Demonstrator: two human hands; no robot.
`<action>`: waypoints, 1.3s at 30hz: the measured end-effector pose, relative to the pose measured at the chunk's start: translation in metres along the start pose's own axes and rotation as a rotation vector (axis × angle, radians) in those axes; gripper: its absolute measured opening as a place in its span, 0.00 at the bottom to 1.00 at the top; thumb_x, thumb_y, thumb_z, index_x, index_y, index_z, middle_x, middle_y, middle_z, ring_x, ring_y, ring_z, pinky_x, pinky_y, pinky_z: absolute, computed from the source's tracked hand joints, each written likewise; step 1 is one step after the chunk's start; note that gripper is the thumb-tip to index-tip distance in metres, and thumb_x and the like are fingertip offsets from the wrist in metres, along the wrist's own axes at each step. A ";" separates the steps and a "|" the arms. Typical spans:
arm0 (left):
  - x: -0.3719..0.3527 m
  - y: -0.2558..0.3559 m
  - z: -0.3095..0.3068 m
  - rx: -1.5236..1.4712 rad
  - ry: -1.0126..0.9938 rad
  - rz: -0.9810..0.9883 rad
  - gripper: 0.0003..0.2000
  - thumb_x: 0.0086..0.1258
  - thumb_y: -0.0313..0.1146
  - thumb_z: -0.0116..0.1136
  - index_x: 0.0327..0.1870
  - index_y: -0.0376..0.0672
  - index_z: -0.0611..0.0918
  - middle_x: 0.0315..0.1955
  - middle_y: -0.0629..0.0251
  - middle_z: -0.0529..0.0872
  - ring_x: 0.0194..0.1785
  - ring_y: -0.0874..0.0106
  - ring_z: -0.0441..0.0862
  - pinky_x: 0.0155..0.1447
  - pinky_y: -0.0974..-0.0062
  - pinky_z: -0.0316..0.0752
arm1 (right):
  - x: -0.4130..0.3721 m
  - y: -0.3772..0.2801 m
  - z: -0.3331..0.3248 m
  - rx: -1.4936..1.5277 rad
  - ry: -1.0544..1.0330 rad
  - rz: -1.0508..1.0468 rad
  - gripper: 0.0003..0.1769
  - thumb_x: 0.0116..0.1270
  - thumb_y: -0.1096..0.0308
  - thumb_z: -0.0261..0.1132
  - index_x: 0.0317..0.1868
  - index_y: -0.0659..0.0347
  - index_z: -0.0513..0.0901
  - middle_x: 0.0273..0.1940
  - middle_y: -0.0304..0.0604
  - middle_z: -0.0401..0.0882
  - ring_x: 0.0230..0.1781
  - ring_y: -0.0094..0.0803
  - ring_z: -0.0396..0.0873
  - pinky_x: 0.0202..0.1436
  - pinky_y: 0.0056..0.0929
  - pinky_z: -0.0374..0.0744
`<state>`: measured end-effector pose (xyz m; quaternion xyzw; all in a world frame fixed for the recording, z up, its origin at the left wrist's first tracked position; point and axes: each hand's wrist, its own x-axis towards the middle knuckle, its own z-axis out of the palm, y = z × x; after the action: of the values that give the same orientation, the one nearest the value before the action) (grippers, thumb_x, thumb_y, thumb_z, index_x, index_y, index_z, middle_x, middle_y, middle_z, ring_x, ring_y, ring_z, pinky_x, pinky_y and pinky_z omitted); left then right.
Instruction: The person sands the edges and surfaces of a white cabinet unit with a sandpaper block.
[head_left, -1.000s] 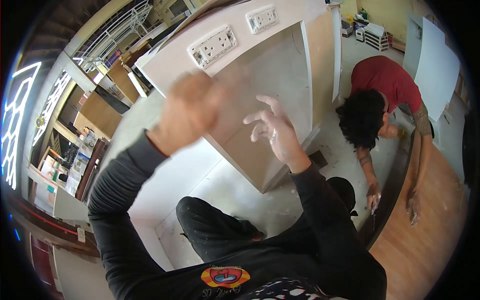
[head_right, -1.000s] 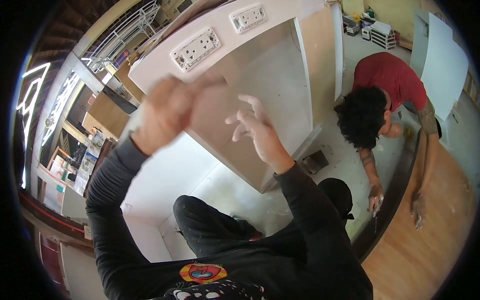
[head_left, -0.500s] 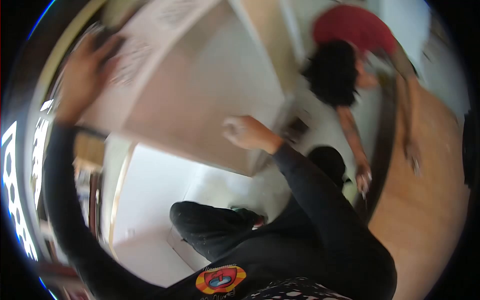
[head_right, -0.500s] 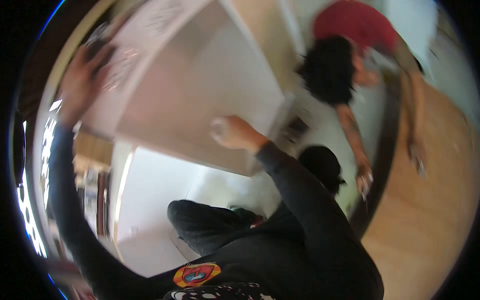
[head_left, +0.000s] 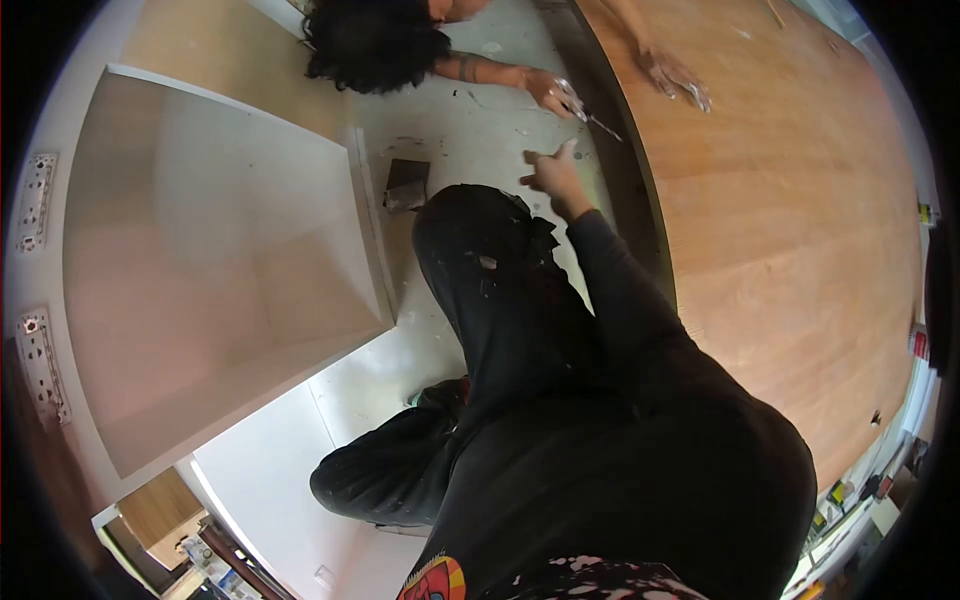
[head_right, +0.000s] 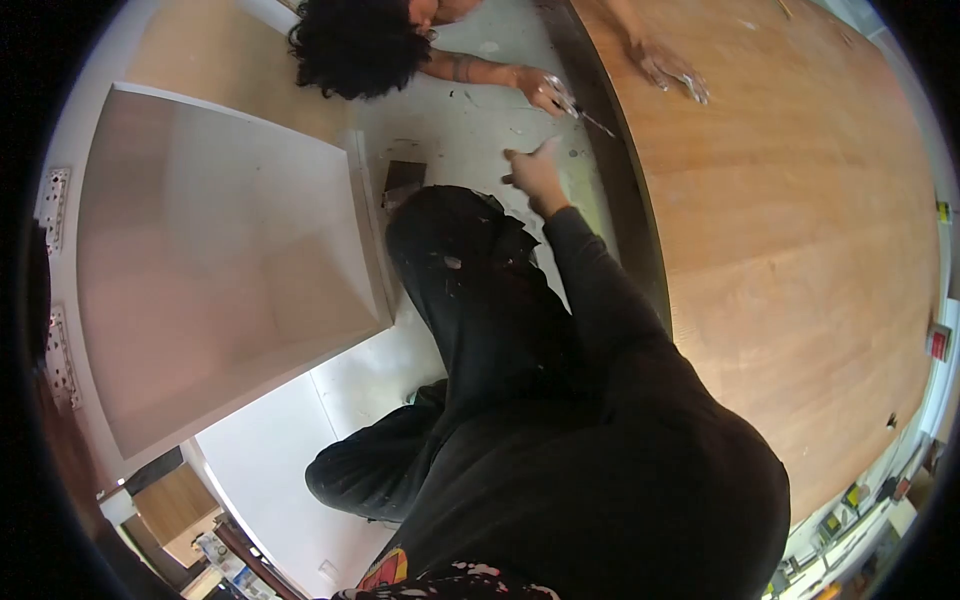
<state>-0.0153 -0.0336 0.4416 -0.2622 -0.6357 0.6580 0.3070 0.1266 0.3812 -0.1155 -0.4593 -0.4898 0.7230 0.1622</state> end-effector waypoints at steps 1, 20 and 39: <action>0.000 0.000 -0.005 -0.006 -0.083 -0.007 0.37 0.77 0.67 0.25 0.80 0.55 0.57 0.80 0.70 0.56 0.83 0.64 0.49 0.78 0.30 0.30 | 0.017 0.008 -0.014 -0.043 0.041 0.015 0.61 0.66 0.66 0.67 0.73 0.73 0.21 0.49 0.56 0.82 0.33 0.40 0.85 0.36 0.36 0.84; 0.002 -0.016 0.015 -0.157 0.143 0.066 0.39 0.75 0.65 0.39 0.81 0.52 0.55 0.80 0.66 0.57 0.84 0.65 0.44 0.82 0.45 0.35 | -0.200 -0.125 0.257 -0.319 -1.202 -1.063 0.14 0.70 0.61 0.63 0.50 0.60 0.82 0.31 0.52 0.83 0.33 0.46 0.83 0.39 0.43 0.79; 0.060 -0.014 -0.018 -0.194 -0.151 -0.025 0.35 0.77 0.59 0.42 0.80 0.53 0.58 0.79 0.75 0.59 0.84 0.66 0.44 0.83 0.46 0.30 | -0.199 -0.048 0.238 -1.332 -1.570 -1.261 0.20 0.64 0.61 0.68 0.51 0.65 0.82 0.43 0.52 0.87 0.47 0.49 0.86 0.50 0.47 0.82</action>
<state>-0.0415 0.0227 0.4576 -0.2322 -0.7211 0.6073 0.2396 0.0253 0.1342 0.0495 0.4314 -0.8699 0.2046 -0.1240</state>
